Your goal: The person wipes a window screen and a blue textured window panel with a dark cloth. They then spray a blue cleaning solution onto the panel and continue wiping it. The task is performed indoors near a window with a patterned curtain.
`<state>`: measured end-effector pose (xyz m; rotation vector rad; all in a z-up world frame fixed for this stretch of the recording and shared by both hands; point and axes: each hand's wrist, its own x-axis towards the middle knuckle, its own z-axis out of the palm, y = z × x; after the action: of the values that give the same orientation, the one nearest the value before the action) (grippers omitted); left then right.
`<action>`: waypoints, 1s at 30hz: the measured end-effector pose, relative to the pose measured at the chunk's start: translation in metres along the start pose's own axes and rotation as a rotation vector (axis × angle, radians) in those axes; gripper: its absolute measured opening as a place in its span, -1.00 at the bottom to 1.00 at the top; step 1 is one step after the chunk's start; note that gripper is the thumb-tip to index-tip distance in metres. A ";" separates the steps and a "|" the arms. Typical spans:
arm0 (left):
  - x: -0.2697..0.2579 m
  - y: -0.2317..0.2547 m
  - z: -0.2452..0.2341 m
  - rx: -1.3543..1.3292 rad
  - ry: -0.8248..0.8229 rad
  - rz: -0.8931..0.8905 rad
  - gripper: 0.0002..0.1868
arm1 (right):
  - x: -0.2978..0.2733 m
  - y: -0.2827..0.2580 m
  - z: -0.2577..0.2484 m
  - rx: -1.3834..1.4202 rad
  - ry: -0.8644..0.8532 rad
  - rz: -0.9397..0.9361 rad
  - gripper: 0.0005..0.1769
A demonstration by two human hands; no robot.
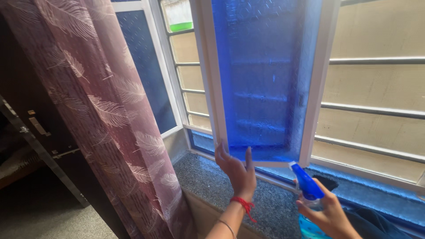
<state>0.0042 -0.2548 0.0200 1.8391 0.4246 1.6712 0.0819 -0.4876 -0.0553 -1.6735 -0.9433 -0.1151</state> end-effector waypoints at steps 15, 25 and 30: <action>-0.032 -0.028 -0.037 -0.061 -0.204 -0.053 -0.58 | 0.032 0.010 0.105 0.257 -0.144 0.055 -0.38; -0.048 -0.014 -0.042 -0.225 -0.607 0.120 -0.35 | 0.043 0.031 0.103 0.341 -0.321 0.109 -0.37; -0.066 -0.006 -0.004 -0.546 -0.576 -0.319 -0.36 | 0.020 0.003 0.022 -0.490 -0.248 -0.162 0.03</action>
<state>-0.0082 -0.2893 -0.0354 1.6262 0.0019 0.8699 0.0890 -0.4588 -0.0545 -2.0903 -1.3144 -0.2693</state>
